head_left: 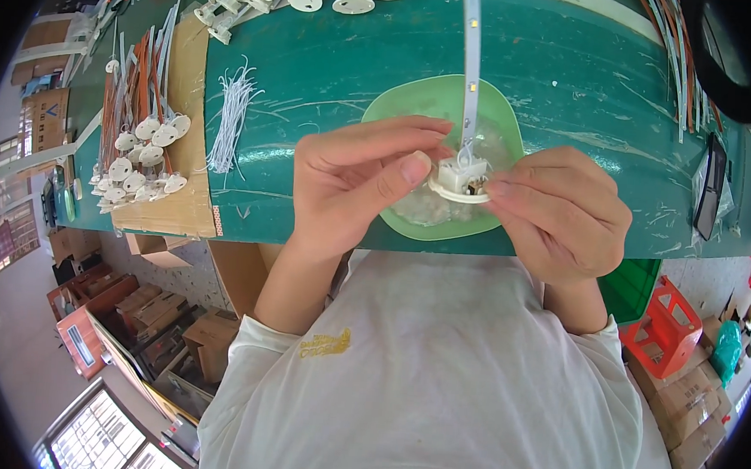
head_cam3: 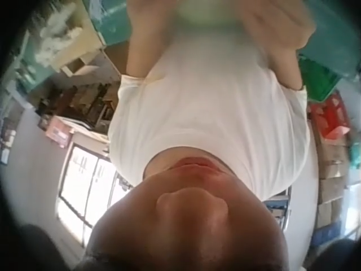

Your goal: Assembling LED light components onto plastic bases at an industrial workstation.

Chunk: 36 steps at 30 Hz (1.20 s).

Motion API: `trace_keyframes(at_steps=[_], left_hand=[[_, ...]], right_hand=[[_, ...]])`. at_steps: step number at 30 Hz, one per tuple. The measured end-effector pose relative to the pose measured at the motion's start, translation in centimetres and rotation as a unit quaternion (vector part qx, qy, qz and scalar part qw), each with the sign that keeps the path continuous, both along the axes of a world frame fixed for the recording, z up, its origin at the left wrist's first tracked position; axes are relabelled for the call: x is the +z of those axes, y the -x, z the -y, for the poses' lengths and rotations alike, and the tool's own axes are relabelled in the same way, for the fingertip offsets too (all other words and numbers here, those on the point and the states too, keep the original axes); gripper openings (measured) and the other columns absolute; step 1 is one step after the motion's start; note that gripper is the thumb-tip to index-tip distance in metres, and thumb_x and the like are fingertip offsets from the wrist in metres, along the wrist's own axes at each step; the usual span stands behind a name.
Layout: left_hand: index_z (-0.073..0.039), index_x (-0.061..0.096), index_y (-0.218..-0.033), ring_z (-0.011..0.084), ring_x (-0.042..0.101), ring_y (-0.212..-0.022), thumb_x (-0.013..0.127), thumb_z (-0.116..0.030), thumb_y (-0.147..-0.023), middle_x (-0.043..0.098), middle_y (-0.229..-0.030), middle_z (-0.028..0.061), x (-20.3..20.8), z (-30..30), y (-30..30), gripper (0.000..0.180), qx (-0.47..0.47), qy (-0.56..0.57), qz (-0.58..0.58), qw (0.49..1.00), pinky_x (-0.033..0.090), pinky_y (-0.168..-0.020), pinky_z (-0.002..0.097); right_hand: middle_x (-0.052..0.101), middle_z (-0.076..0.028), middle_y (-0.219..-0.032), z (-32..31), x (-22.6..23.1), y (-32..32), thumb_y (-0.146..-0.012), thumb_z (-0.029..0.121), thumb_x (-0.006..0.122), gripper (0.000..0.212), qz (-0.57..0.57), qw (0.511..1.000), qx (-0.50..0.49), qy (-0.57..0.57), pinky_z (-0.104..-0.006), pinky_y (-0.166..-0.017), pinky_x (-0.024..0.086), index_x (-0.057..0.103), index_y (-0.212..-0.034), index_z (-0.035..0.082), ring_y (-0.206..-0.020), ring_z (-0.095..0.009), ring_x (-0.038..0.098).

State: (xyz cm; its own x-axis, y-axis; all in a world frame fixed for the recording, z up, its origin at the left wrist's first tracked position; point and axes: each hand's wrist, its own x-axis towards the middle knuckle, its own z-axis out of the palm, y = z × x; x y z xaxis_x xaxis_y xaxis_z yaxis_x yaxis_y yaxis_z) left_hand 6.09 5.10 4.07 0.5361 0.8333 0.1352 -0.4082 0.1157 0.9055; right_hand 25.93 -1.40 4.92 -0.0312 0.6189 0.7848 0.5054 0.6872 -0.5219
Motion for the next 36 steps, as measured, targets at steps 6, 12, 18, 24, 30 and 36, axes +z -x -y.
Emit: trace_keyframes(at_steps=[6, 12, 18, 24, 30, 36], left_hand=[[0.009, 0.07, -0.101, 0.0248, 0.069, -0.092, 0.069, 0.006, -0.083, 0.069, -0.105, 0.0234, 0.1, -0.3, 0.0, 0.018, -0.032, -0.04, 0.036, 0.998, 0.056, -0.082, 0.0312], [0.007, 0.072, -0.096, 0.0223, 0.071, -0.082, 0.071, 0.008, -0.079, 0.071, -0.094, 0.0217, 0.5, -0.8, 0.2, 0.017, -0.014, -0.132, -0.043, 0.99, 0.057, -0.072, 0.0281], [0.005, 0.073, -0.088, 0.0195, 0.07, -0.073, 0.072, 0.008, -0.077, 0.072, -0.087, 0.018, 0.8, -1.2, 0.4, 0.011, 0.036, -0.245, -0.126, 0.961, 0.055, -0.063, 0.0247], [0.005, 0.071, -0.091, 0.0145, 0.068, -0.074, 0.07, 0.006, -0.081, 0.073, -0.083, 0.0137, 0.7, -0.8, 0.6, 0.01, 0.108, -0.192, -0.148, 0.964, 0.052, -0.067, 0.022], [0.007, 0.07, -0.093, 0.01, 0.064, -0.073, 0.065, -0.004, -0.09, 0.072, -0.083, 0.0122, 0.2, -2.5, 2.9, 0.013, 0.336, -0.195, -0.325, 0.862, 0.05, -0.067, 0.0221], [0.006, 0.065, -0.112, 0.0158, 0.066, -0.089, 0.07, -0.011, -0.086, 0.07, -0.1, 0.0122, 1.1, -1.0, 2.7, 0.032, 0.151, -0.194, -0.296, 0.923, 0.052, -0.082, 0.0298]], right_hand=[[0.068, -0.008, -0.073, -0.2, 0.0, 0.1, -0.063, 0.001, 0.078, 0.019, -0.033, 0.999, 0.002, 0.02, -0.0269, -0.051, 0.05, 0.074, -0.081, 0.003, -0.061, -0.021, 0.064], [0.068, -0.007, -0.072, -0.3, -0.1, 0.1, -0.064, 0.002, 0.079, 0.018, -0.036, 0.999, 0.007, 0.027, -0.0266, -0.051, 0.05, 0.074, -0.081, 0.003, -0.061, -0.02, 0.064], [0.067, -0.007, -0.071, -0.1, -0.2, 0.1, -0.065, 0.002, 0.079, 0.017, -0.035, 0.999, 0.011, 0.028, -0.027, -0.051, 0.049, 0.074, -0.081, 0.003, -0.061, -0.019, 0.063], [0.066, -0.009, -0.072, -0.2, -0.3, 0.0, -0.062, -0.003, 0.079, 0.022, -0.02, 1.0, -0.001, 0.016, -0.0272, -0.051, 0.049, 0.072, -0.083, 0.001, -0.061, -0.021, 0.063], [0.065, -0.011, -0.073, -0.1, -0.6, -0.3, -0.06, -0.006, 0.078, 0.025, 0.013, 1.0, -0.018, -0.023, -0.0279, -0.051, 0.049, 0.072, -0.083, -0.002, -0.061, -0.023, 0.062], [0.066, -0.01, -0.076, -0.1, -0.8, -0.1, -0.059, -0.004, 0.076, 0.024, 0.064, 0.996, -0.034, -0.057, -0.0279, -0.051, 0.05, 0.072, -0.082, -0.001, -0.062, -0.023, 0.062]])
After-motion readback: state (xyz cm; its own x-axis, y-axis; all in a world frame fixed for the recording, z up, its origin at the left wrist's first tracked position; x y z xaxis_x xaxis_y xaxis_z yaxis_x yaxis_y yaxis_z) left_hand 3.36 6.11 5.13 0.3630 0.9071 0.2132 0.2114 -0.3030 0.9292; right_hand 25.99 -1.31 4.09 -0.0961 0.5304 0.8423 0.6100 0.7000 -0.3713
